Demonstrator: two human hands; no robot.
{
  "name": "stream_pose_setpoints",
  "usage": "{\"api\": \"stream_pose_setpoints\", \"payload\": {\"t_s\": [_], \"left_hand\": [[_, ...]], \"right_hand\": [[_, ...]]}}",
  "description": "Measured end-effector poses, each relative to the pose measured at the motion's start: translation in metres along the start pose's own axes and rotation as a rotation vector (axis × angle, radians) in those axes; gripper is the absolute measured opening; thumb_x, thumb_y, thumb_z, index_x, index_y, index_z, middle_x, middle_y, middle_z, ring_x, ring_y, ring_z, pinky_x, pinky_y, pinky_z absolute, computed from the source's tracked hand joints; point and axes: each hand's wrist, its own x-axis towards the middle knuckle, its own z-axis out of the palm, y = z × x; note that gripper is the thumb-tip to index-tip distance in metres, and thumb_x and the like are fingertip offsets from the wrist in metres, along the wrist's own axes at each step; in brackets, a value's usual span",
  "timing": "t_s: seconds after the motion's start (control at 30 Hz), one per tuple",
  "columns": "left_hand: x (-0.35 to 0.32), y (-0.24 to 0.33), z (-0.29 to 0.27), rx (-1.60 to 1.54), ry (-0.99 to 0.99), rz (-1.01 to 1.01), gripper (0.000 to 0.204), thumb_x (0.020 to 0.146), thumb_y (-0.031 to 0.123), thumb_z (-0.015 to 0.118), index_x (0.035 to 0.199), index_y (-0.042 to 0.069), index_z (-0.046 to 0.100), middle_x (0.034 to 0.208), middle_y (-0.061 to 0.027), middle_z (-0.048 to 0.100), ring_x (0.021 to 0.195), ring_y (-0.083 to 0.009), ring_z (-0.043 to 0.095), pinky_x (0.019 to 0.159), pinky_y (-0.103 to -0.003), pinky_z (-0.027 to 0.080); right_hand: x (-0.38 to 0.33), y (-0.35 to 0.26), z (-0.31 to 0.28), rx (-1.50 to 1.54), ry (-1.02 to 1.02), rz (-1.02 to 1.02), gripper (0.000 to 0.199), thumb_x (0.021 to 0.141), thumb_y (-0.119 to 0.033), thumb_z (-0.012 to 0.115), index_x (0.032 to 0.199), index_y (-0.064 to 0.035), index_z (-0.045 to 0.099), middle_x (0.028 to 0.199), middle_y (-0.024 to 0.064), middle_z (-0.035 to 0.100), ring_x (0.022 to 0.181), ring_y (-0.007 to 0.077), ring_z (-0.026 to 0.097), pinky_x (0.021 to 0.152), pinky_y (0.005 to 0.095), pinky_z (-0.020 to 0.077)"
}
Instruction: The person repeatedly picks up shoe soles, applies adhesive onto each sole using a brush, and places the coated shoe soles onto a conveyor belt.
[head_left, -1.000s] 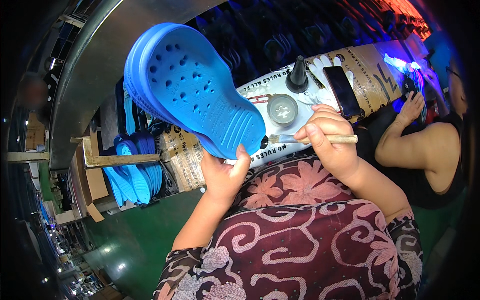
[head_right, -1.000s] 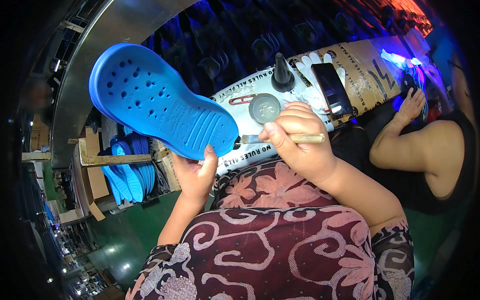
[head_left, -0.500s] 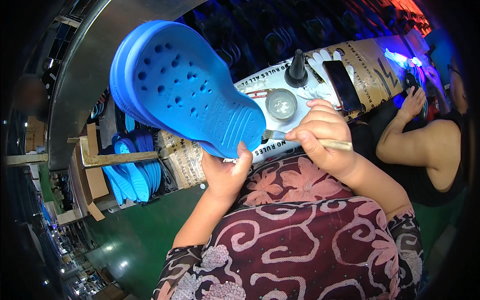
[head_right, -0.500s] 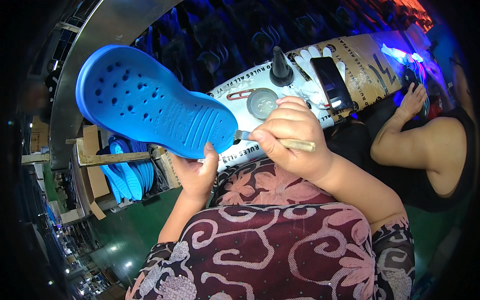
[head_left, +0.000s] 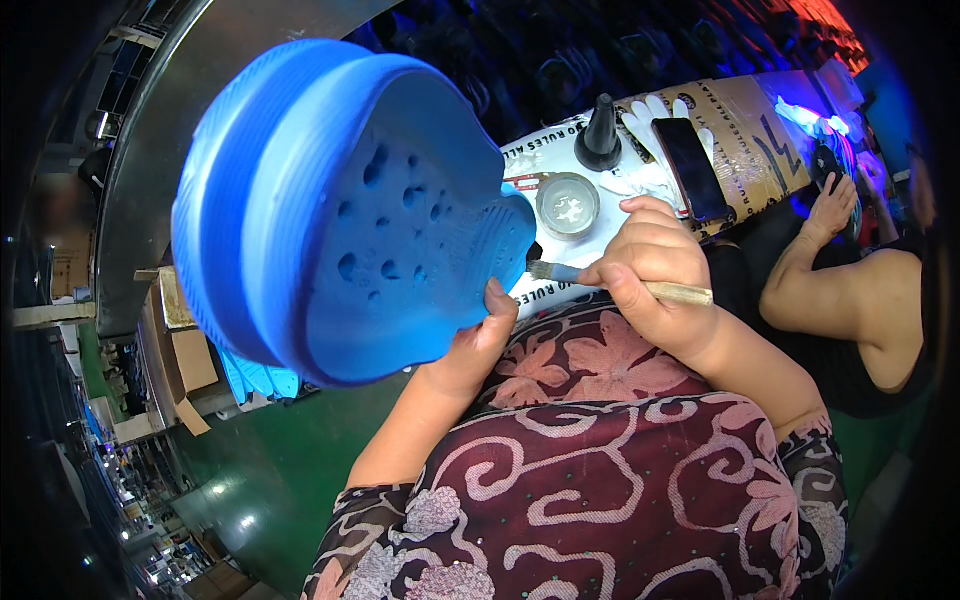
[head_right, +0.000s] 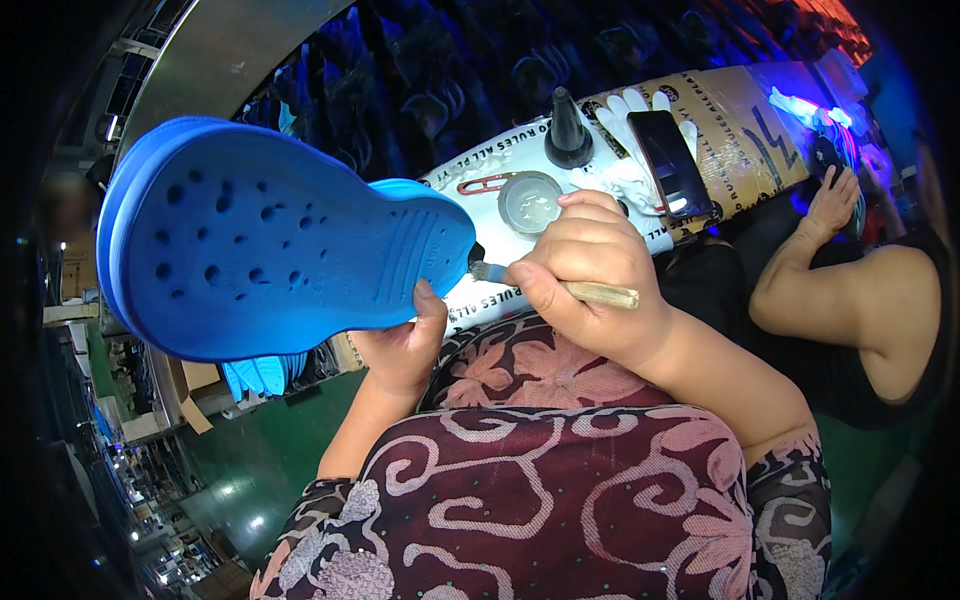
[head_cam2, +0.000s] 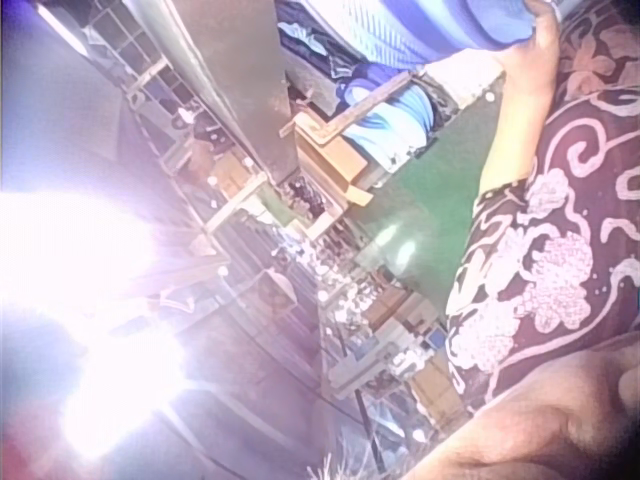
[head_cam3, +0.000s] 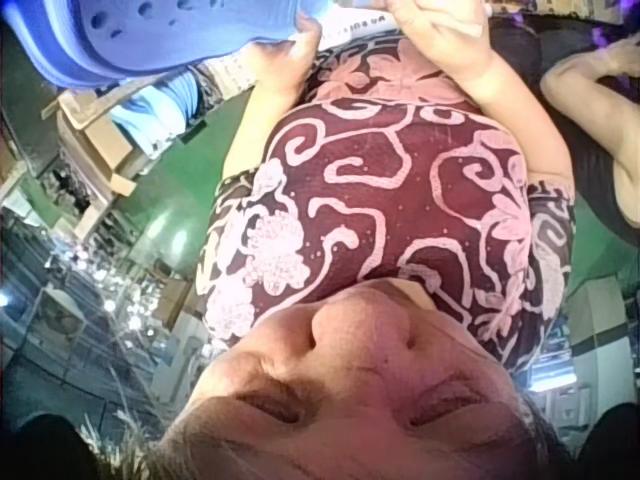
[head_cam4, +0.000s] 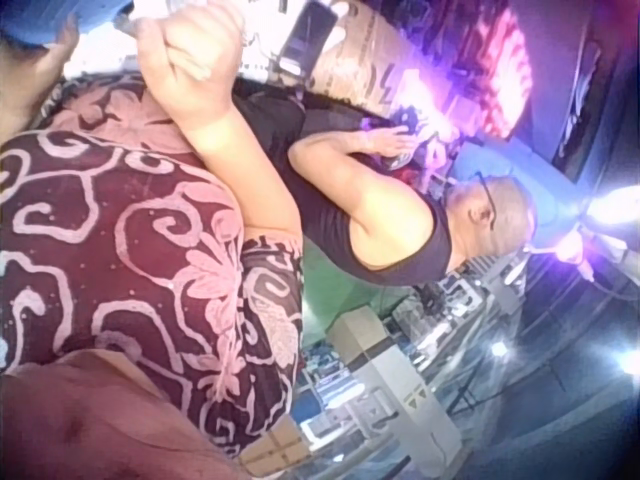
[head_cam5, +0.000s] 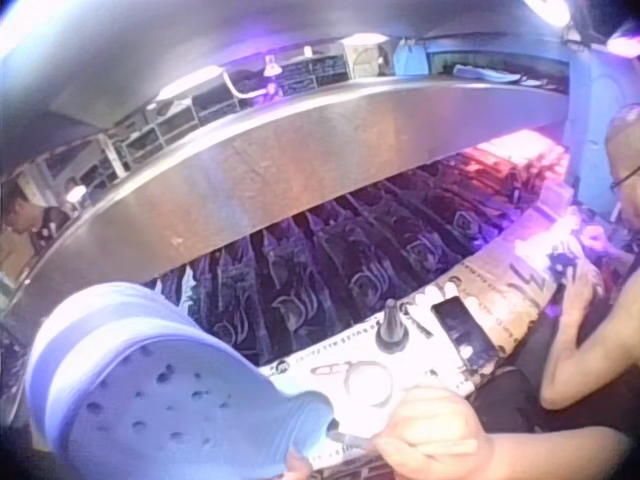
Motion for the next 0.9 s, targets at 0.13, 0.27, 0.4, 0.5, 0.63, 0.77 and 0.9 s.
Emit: {"api": "stream_pose_setpoints", "payload": {"t_s": [0.13,0.27,0.4,0.5,0.63,0.77,0.9], "left_hand": [[0.002,0.0,-0.002,0.129,-0.034,0.046,0.024,0.082,0.011,0.061,0.101,-0.002,0.063,0.094,-0.0156,0.065,0.08,-0.0293,0.063,0.074,-0.037,0.051],[0.002,0.0,0.0,0.202,-0.02,0.084,0.025,0.082,0.015,0.061,0.101,0.0,0.064,0.092,-0.0143,0.066,0.079,-0.0289,0.063,0.072,-0.038,0.05],[-0.009,-0.008,-0.015,0.244,-0.161,0.073,0.047,0.081,0.003,0.061,0.125,-0.005,0.046,0.12,-0.0167,0.055,0.107,-0.0257,0.057,0.093,-0.037,0.046],[-0.006,-0.012,-0.012,0.297,-0.101,0.171,0.041,0.08,0.001,0.062,0.119,-0.005,0.052,0.116,-0.0155,0.058,0.103,-0.0242,0.058,0.09,-0.036,0.047],[0.012,0.015,-0.018,0.437,-0.153,0.128,0.035,0.079,0.0,0.062,0.113,-0.004,0.056,0.11,-0.0136,0.06,0.099,-0.0226,0.059,0.088,-0.034,0.047],[0.043,0.039,-0.013,-0.009,-0.066,-0.216,0.035,0.076,-0.004,0.059,0.11,-0.005,0.059,0.11,-0.0155,0.061,0.1,-0.0239,0.059,0.093,-0.037,0.044],[0.072,0.092,-0.026,-0.559,-0.221,-0.392,0.068,0.078,0.012,0.067,0.132,-0.01,0.033,0.12,-0.0194,0.055,0.108,-0.0293,0.059,0.098,-0.04,0.044]], "right_hand": [[-0.003,0.0,-0.005,0.011,-0.008,0.018,0.02,0.085,-0.019,0.062,0.069,-0.0084,0.067,0.062,0.0039,0.059,0.065,0.0228,0.057,0.082,0.0371,0.0414],[-0.002,0.002,-0.001,0.02,0.074,0.025,0.018,0.084,-0.019,0.063,0.07,-0.0084,0.067,0.062,0.0037,0.058,0.065,0.0229,0.057,0.083,0.0377,0.041],[0.003,-0.001,0.001,-0.061,0.016,-0.03,0.016,0.084,-0.018,0.063,0.072,-0.0081,0.067,0.064,0.0037,0.058,0.065,0.0229,0.056,0.084,0.0386,0.0407],[0.006,-0.001,-0.005,-0.117,0.012,-0.043,0.016,0.083,-0.018,0.064,0.071,-0.0082,0.067,0.064,0.0037,0.058,0.064,0.0229,0.055,0.084,0.0386,0.0408],[0.003,0.001,-0.024,-0.115,0.072,-0.008,0.017,0.083,-0.017,0.064,0.068,-0.0077,0.066,0.064,0.0046,0.059,0.064,0.0239,0.055,0.082,0.0387,0.0412],[-0.017,0.019,-0.048,-0.119,0.205,0.086,0.02,0.086,-0.014,0.057,0.069,-0.007,0.067,0.065,0.0058,0.061,0.067,0.0243,0.055,0.081,0.0381,0.0409],[-0.036,0.028,-0.063,-0.144,0.333,0.06,0.018,0.082,-0.009,0.064,0.065,-0.0074,0.065,0.06,0.0067,0.057,0.06,0.0263,0.053,0.061,0.0366,0.0395]]}}
